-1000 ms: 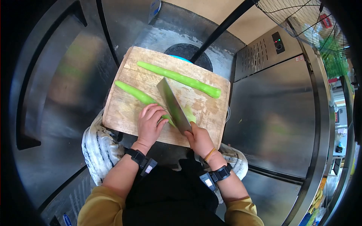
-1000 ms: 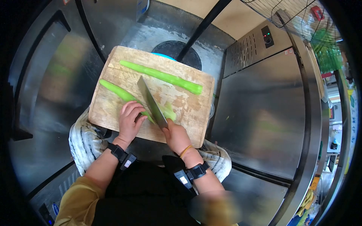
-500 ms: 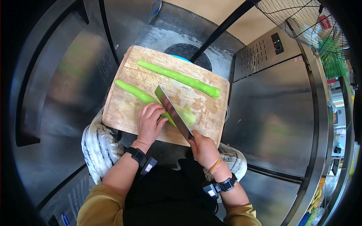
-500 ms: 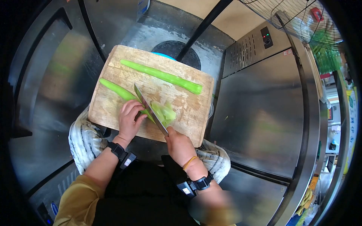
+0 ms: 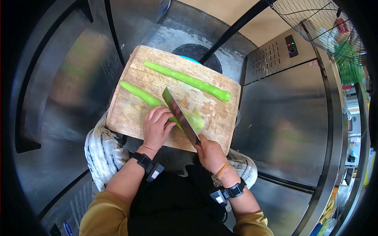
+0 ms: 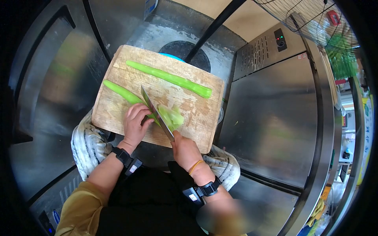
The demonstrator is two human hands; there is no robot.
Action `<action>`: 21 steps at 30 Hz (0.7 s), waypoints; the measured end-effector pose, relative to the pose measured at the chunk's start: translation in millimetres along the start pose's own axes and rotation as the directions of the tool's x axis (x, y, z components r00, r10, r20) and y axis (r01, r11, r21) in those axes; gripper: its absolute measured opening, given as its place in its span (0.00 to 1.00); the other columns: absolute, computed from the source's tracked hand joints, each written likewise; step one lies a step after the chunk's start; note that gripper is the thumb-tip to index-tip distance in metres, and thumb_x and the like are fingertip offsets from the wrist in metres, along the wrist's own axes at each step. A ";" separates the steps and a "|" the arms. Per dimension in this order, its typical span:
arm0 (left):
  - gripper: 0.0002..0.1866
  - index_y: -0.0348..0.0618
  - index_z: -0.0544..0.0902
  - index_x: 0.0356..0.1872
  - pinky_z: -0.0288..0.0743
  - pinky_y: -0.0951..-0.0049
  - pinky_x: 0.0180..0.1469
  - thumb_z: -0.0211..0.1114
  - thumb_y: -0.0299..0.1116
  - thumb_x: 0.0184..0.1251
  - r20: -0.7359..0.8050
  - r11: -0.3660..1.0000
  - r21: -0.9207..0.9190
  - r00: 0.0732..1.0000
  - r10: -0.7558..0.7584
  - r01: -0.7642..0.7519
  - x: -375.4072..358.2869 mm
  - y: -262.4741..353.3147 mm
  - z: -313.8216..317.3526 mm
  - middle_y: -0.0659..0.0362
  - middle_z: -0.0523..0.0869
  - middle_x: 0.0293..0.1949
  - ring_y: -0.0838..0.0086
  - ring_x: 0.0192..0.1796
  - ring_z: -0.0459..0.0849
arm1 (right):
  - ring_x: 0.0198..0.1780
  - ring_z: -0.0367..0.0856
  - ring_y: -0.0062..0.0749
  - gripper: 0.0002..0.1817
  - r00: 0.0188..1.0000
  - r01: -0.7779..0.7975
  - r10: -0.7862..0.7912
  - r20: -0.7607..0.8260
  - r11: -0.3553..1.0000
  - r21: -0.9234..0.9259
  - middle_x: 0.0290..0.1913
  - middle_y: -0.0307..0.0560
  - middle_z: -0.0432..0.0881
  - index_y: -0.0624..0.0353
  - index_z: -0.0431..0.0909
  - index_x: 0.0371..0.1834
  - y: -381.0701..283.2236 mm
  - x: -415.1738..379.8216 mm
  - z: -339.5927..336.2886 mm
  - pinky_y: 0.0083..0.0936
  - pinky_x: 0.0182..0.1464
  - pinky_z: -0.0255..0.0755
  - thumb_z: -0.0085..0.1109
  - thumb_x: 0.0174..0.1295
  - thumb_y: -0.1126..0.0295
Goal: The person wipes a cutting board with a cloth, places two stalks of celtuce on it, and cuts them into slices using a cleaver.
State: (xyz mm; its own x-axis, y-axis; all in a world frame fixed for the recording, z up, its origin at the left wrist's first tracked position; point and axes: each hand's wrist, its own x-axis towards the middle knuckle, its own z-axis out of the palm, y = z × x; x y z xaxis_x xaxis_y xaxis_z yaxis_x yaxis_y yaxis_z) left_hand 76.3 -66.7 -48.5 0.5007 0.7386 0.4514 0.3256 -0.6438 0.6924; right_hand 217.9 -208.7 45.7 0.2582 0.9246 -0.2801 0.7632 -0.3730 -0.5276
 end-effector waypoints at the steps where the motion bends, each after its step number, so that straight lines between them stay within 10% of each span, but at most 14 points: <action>1: 0.14 0.46 0.82 0.37 0.70 0.60 0.56 0.74 0.32 0.48 -0.003 1.000 0.005 1.000 -0.001 0.001 -0.2 -0.5 0.2 0.61 0.82 0.45 0.60 0.56 0.78 | 0.33 0.80 0.66 0.10 1.000 0.001 -0.001 0.007 1.000 -0.002 0.26 0.67 0.79 0.63 0.69 0.46 1.0 2.0 0.6 0.52 0.36 0.72 0.55 0.64 0.74; 21: 0.13 0.44 0.83 0.38 0.73 0.60 0.56 0.73 0.27 0.50 -0.008 0.999 -0.044 1.000 -0.024 0.024 0.4 -4.4 -1.7 0.57 0.83 0.46 0.56 0.55 0.78 | 0.36 0.81 0.63 0.15 0.997 -0.027 0.033 -0.064 0.995 0.097 0.30 0.65 0.82 0.67 0.71 0.52 1.1 14.4 4.2 0.44 0.37 0.75 0.57 0.65 0.74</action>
State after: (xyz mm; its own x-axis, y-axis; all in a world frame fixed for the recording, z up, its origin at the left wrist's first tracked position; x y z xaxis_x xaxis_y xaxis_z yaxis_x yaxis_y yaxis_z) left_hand 73.7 -63.3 -50.5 0.4859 0.7556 0.4393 0.3019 -0.6168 0.7269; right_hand 220.0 -196.1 37.7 0.3212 0.9147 -0.2453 0.6948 -0.4036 -0.5953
